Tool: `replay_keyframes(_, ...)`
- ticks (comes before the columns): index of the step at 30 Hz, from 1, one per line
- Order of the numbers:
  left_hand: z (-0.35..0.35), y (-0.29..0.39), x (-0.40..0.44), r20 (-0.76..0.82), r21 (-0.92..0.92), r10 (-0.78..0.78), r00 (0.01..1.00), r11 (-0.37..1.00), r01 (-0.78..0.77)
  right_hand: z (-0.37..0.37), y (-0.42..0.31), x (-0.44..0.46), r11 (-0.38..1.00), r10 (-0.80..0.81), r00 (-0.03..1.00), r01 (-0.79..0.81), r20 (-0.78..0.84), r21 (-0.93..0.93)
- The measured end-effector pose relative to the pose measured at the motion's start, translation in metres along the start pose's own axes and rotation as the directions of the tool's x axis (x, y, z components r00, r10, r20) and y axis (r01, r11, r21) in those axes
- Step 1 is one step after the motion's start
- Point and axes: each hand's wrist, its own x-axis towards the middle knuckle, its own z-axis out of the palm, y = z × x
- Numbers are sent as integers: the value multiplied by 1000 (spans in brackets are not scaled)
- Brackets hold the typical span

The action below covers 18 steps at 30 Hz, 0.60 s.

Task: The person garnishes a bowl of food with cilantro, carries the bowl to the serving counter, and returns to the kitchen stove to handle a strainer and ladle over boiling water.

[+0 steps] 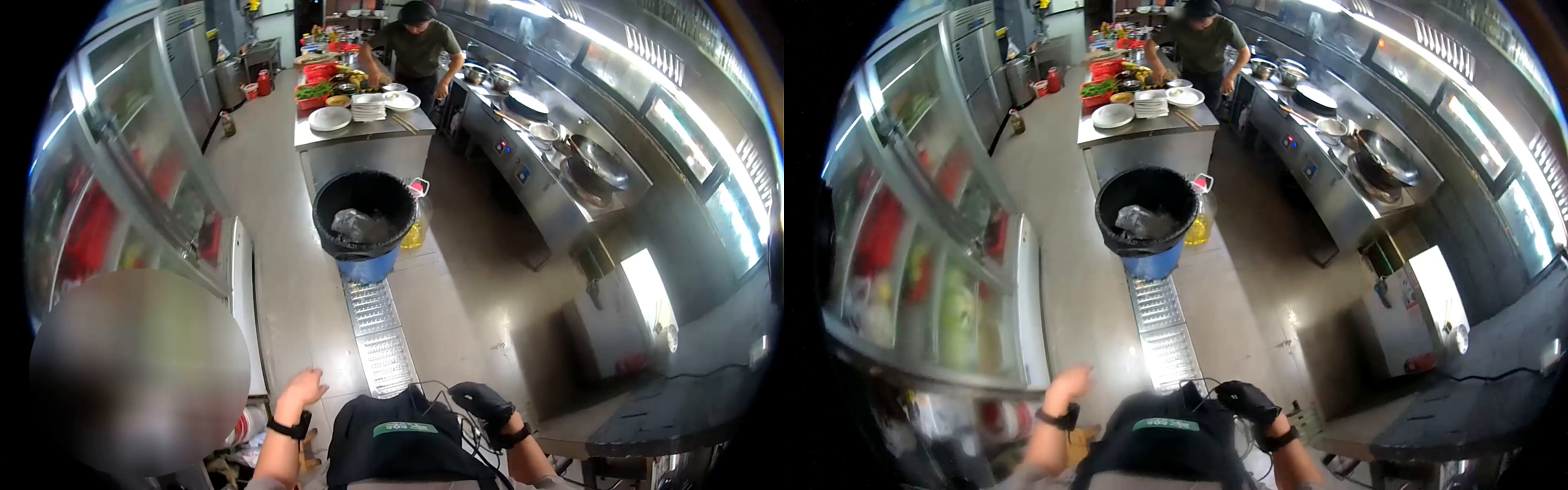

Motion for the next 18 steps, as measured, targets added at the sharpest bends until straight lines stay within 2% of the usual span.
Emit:
replay_keyframes(2,-49,26,69,-41,57,131,991,990,-128,-27,19,20,995,96,993,-96,-63,-1)
replay_keyframes(3,-72,50,101,-61,58,204,977,978,-200,-38,32,32,993,109,989,-103,-97,65)
replay_keyframes(4,-97,78,131,-59,69,208,976,976,-204,-51,50,41,996,62,987,-52,-148,70)
replay_keyframes(5,-117,107,157,-61,66,270,961,962,-266,-62,66,50,994,88,981,-75,-176,78)
replay_keyframes(7,-124,147,214,-64,66,331,942,943,-327,-93,96,72,992,111,972,-95,-205,87)
replay_keyframes(9,-116,178,281,-50,49,484,873,875,-482,-137,120,96,990,135,966,-121,-219,74)
replay_keyframes(10,-109,192,309,-53,48,478,877,878,-476,-158,132,109,989,142,965,-129,-220,70)
replay_keyframes(12,-116,227,356,82,3,517,852,855,-519,-215,149,144,977,208,952,-193,-223,91)
replay_keyframes(15,-118,266,412,131,-53,422,897,907,-419,-297,182,194,979,201,954,-192,-220,62)
replay_keyframes(16,-116,273,433,160,-84,366,917,930,-357,-322,193,210,985,148,966,-125,-212,116)
replay_keyframes(18,-123,289,473,212,-52,329,920,944,-325,-376,181,240,994,111,970,-103,-218,46)
